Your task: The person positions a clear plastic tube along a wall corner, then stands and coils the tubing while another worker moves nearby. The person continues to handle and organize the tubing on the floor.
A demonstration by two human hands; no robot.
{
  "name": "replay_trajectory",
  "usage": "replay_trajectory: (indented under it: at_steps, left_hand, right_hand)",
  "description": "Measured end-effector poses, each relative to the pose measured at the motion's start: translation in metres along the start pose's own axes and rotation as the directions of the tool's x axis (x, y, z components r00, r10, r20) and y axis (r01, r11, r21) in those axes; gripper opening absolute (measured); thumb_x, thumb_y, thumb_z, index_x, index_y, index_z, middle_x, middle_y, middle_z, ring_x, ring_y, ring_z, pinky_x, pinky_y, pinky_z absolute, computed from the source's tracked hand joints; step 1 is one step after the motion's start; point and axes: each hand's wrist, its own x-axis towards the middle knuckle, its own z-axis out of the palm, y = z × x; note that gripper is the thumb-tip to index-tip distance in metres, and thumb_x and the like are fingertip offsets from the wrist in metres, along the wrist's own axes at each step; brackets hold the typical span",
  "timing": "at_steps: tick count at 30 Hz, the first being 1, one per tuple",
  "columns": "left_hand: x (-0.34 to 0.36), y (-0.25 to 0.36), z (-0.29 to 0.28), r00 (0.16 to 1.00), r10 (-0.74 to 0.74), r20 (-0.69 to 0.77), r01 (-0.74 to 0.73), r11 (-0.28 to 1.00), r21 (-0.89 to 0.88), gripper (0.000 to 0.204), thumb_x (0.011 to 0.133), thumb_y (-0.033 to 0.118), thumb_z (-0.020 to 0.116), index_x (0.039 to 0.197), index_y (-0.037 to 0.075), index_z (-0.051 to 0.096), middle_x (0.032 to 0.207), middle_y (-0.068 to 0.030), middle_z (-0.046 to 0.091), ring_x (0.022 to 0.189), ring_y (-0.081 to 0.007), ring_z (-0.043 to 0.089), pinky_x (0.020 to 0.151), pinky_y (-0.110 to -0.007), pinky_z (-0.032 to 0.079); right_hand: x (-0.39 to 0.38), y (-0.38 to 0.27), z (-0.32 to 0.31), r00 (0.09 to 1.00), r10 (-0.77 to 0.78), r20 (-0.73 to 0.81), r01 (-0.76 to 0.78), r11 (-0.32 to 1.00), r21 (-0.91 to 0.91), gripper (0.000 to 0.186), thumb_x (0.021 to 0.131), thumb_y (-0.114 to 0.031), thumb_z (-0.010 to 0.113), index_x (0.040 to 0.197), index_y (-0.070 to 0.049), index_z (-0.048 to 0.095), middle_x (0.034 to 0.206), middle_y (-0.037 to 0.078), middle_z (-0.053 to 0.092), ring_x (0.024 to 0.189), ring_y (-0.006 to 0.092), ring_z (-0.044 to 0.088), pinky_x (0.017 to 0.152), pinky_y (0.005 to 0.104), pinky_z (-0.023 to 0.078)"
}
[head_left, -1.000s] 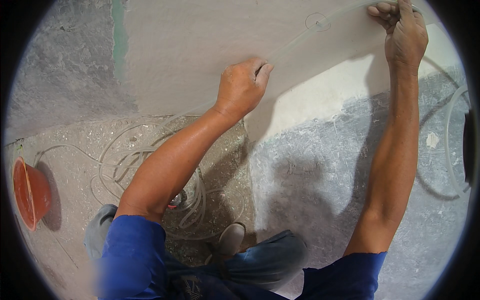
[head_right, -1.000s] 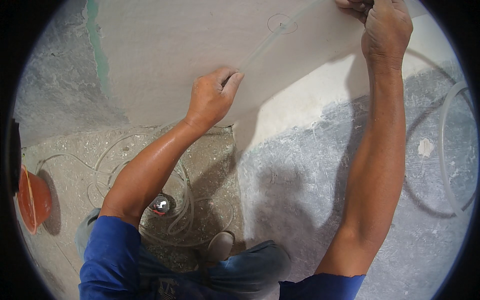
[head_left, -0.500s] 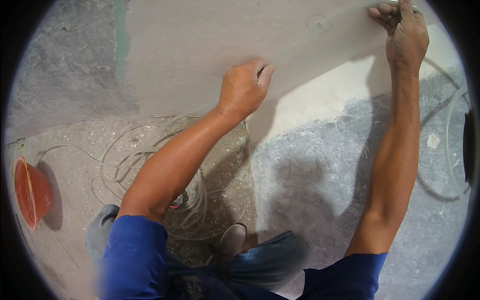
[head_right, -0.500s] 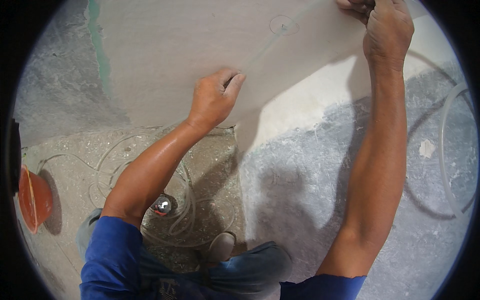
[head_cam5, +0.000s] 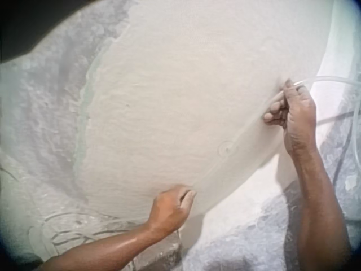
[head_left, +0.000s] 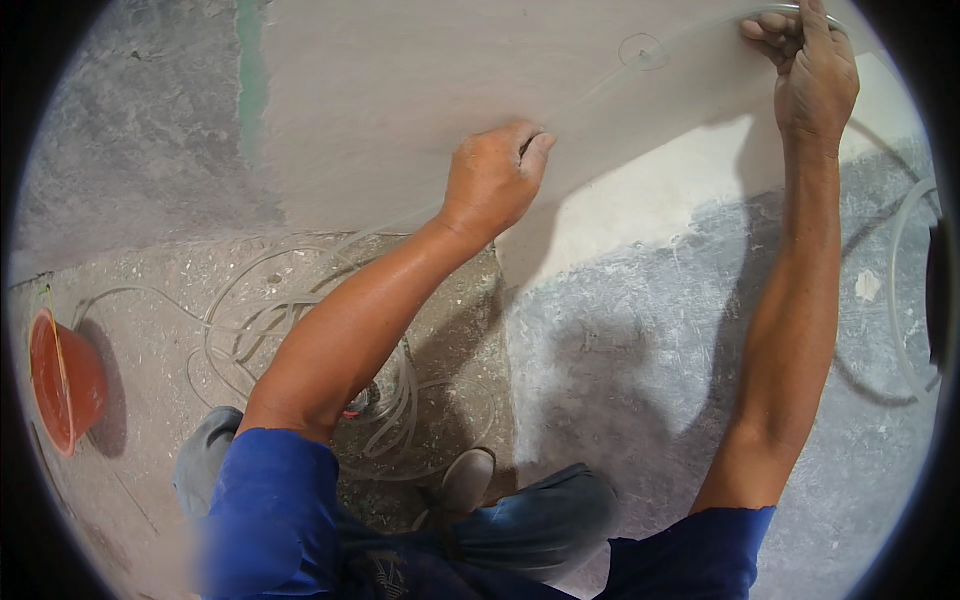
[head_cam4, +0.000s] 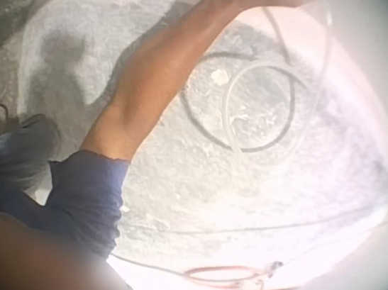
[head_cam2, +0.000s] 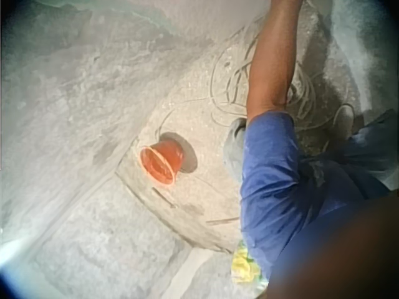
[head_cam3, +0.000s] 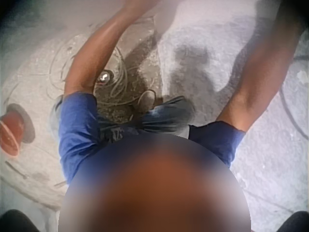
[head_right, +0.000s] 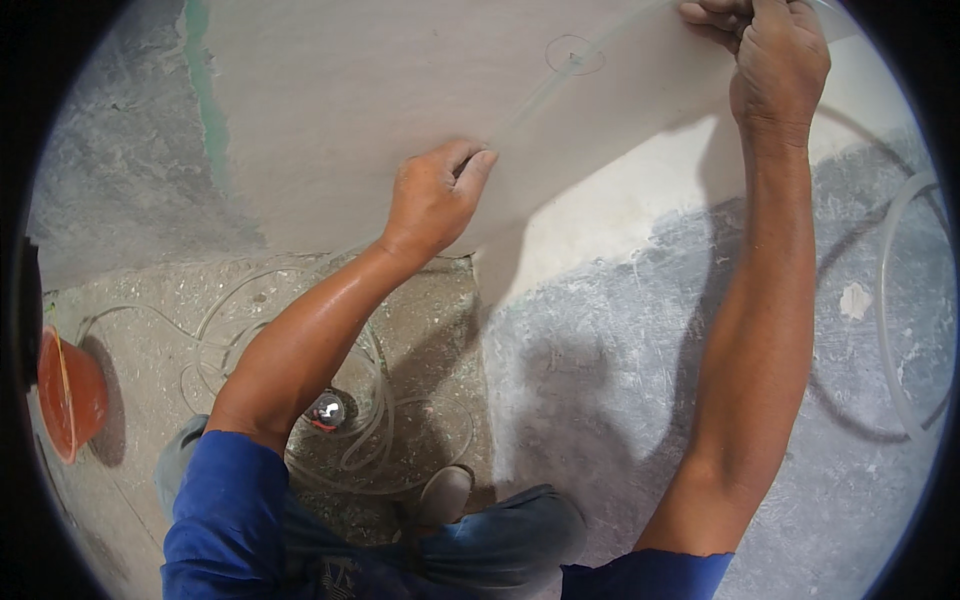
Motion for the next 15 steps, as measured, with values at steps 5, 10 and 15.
replay_trajectory:
  at_steps: [5, 10, 15]
  left_hand:
    - [0.001, 0.0, 0.0, 1.0, 0.002, 0.005, -0.002, 1.0, 0.012, 0.028, 0.099, 0.027, 0.066, 0.105, 0.001, 0.075, 0.074, -0.0146, 0.07, 0.062, -0.0201, 0.063, 0.062, -0.035, 0.05]
    - [0.0, 0.001, 0.0, 1.0, -0.012, 0.008, 0.012, 1.0, 0.007, 0.027, 0.099, 0.026, 0.066, 0.104, 0.001, 0.075, 0.075, -0.015, 0.071, 0.062, -0.02, 0.063, 0.063, -0.035, 0.05]
    - [0.0, 0.001, 0.0, 1.0, 0.002, 0.002, -0.002, 1.0, 0.004, 0.027, 0.099, 0.026, 0.066, 0.104, 0.0, 0.074, 0.077, -0.0153, 0.071, 0.063, -0.0194, 0.064, 0.063, -0.035, 0.051]
  right_hand:
    - [-0.008, 0.0, 0.004, 0.996, -0.09, 0.002, 0.09, 0.996, 0.018, 0.03, 0.107, -0.036, 0.055, 0.089, -0.012, 0.053, 0.066, 0.001, 0.061, 0.052, 0.0131, 0.063, 0.049, 0.0255, 0.056]
    - [-0.008, -0.002, 0.007, 0.998, -0.054, -0.033, 0.054, 0.999, -0.008, 0.03, 0.107, -0.036, 0.055, 0.089, -0.012, 0.053, 0.066, 0.001, 0.061, 0.051, 0.0128, 0.063, 0.05, 0.0253, 0.056]
    - [-0.009, 0.0, 0.005, 0.995, -0.096, -0.013, 0.096, 0.995, 0.004, 0.03, 0.107, -0.036, 0.056, 0.089, -0.012, 0.053, 0.066, 0.001, 0.061, 0.052, 0.0128, 0.063, 0.05, 0.0254, 0.056]
